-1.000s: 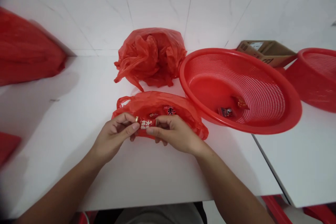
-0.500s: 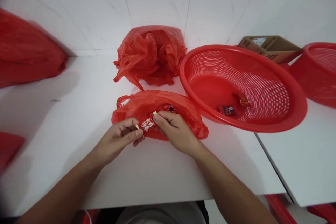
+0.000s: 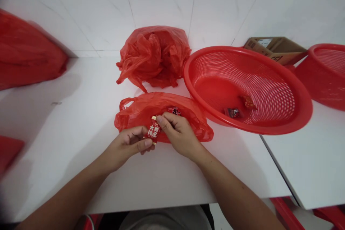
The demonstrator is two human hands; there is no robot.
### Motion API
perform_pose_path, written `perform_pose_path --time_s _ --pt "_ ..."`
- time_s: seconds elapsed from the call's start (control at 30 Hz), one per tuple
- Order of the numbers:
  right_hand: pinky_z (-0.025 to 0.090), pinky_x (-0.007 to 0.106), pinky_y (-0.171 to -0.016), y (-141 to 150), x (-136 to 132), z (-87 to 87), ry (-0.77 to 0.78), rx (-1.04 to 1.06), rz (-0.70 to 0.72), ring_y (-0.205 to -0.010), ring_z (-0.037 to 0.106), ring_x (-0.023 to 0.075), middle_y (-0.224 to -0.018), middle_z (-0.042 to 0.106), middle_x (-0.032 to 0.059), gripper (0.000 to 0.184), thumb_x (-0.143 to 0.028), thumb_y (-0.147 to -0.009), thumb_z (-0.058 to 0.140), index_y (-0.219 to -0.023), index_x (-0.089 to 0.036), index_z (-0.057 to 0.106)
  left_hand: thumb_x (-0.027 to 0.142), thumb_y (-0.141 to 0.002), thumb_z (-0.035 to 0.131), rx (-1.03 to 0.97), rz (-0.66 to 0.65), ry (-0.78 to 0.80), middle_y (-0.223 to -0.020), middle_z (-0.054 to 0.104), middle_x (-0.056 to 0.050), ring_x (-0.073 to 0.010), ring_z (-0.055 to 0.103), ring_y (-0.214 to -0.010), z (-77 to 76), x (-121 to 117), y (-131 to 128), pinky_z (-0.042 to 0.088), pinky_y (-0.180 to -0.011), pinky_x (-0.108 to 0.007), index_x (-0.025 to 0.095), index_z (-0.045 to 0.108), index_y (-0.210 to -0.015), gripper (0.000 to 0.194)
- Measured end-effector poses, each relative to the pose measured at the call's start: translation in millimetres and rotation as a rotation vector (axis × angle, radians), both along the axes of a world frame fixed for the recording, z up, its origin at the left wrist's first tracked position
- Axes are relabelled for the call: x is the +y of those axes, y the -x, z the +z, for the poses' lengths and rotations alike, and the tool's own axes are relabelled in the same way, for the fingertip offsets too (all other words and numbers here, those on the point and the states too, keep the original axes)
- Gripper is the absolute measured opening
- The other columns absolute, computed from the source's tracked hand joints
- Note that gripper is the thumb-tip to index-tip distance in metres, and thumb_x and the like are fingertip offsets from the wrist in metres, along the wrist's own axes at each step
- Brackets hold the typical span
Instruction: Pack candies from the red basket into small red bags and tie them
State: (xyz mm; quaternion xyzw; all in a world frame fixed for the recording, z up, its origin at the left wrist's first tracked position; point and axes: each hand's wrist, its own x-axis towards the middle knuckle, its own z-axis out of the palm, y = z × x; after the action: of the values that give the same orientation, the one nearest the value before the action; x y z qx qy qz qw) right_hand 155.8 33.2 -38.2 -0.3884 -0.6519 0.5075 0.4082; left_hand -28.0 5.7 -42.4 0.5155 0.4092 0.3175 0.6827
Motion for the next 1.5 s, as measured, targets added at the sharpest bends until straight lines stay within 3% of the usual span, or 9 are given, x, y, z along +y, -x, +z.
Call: perform_pose_path --time_s 0.17,0.23,0.33,0.43,0.57,0.73,0.9,1.1,1.5 --pt "0.033 0.022 -0.05 -4 0 -3.3 0.125 0.132 0.005 -0.053 0.038 0.008 -0.063 0.044 -0.0034 0.031 -0.044 -0.096 0.044 -0.083 -0.019 0.057 0.032 -0.085 0.065 -0.152 -0.042 0.032 -0.075 0.062 -0.001 -0.0107 0.052 -0.067 -0.8 1 1 0.038 -0.061 -0.024 0.017 0.062 -0.082 0.016" --pt "0.04 0.022 -0.058 -6 0 -2.6 0.107 0.162 0.051 -0.064 0.049 0.0091 -0.079 0.054 -0.0007 0.019 -0.034 -0.094 0.051 -0.107 -0.023 0.059 0.031 -0.084 0.066 -0.193 -0.049 0.054 -0.075 0.061 -0.001 -0.0108 0.052 -0.067 -0.9 1 1 0.037 -0.061 -0.024 0.017 0.063 -0.082 0.015" --pt "0.047 0.027 -0.076 -10 0 0.8 0.017 0.126 0.176 -0.091 0.058 0.0139 -0.107 0.059 0.0046 0.029 -0.026 -0.09 0.057 -0.119 -0.026 0.058 0.033 -0.082 0.068 -0.25 -0.072 0.125 -0.072 0.059 -0.001 -0.0113 0.05 -0.064 0.4 1 2 0.035 -0.06 -0.025 0.017 0.064 -0.083 0.017" --pt "0.048 0.03 -0.081 -12 -1 2.9 -0.028 0.103 0.213 -0.099 0.059 0.017 -0.113 0.06 0.0064 0.023 -0.029 -0.089 0.059 -0.112 -0.024 0.063 0.038 -0.08 0.069 -0.328 -0.133 0.251 -0.066 0.055 -0.001 -0.0118 0.046 -0.061 3.3 2 4 0.033 -0.058 -0.026 0.017 0.063 -0.08 0.022" --pt "0.047 0.029 -0.077 -11 1 0.2 -0.016 0.113 0.094 -0.088 0.058 0.0149 -0.097 0.063 0.0038 0.017 -0.032 -0.086 0.065 -0.099 -0.022 0.063 0.047 -0.085 0.061 -0.391 -0.12 0.293 -0.065 0.052 -0.002 -0.0127 0.046 -0.061 4.3 2 5 0.032 -0.057 -0.026 0.017 0.058 -0.069 0.033" --pt "0.043 0.024 -0.068 -10 2 -1.6 0.045 0.147 0.014 -0.073 0.053 0.0103 -0.081 0.058 -0.0004 0.017 -0.034 -0.084 0.067 -0.084 -0.019 0.058 0.057 -0.092 0.043 -0.266 0.013 0.07 -0.074 0.059 -0.003 -0.0133 0.054 -0.066 -2.0 2 4 0.038 -0.061 -0.027 0.018 0.063 -0.079 0.046" --pt "0.039 0.023 -0.063 -11 2 0.6 0.084 0.141 0.042 -0.067 0.047 0.009 -0.075 0.053 -0.0008 0.021 -0.037 -0.088 0.061 -0.08 -0.018 0.057 0.042 -0.093 0.052 -0.089 0.112 -0.102 -0.072 0.059 -0.001 -0.0126 0.053 -0.066 -2.7 1 0 0.039 -0.061 -0.027 0.018 0.06 -0.075 0.031" --pt "0.034 0.022 -0.058 -10 2 0.8 0.098 0.182 0.061 -0.062 0.04 0.0074 -0.071 0.047 -0.0025 0.021 -0.035 -0.089 0.059 -0.078 -0.017 0.054 0.036 -0.094 0.05 -0.062 0.094 -0.171 -0.073 0.061 -0.001 -0.012 0.052 -0.067 -2.8 -1 1 0.04 -0.062 -0.026 0.017 0.062 -0.076 0.029" --pt "0.03 0.023 -0.057 -10 0 -1.7 0.127 0.243 0.102 -0.06 0.039 0.0074 -0.064 0.045 -0.0036 0.026 -0.034 -0.092 0.055 -0.073 -0.017 0.05 0.039 -0.092 0.054 -0.201 0.053 0.001 -0.068 0.06 0.0 -0.0106 0.052 -0.065 -0.5 1 -1 0.037 -0.061 -0.025 0.016 0.062 -0.073 0.03"
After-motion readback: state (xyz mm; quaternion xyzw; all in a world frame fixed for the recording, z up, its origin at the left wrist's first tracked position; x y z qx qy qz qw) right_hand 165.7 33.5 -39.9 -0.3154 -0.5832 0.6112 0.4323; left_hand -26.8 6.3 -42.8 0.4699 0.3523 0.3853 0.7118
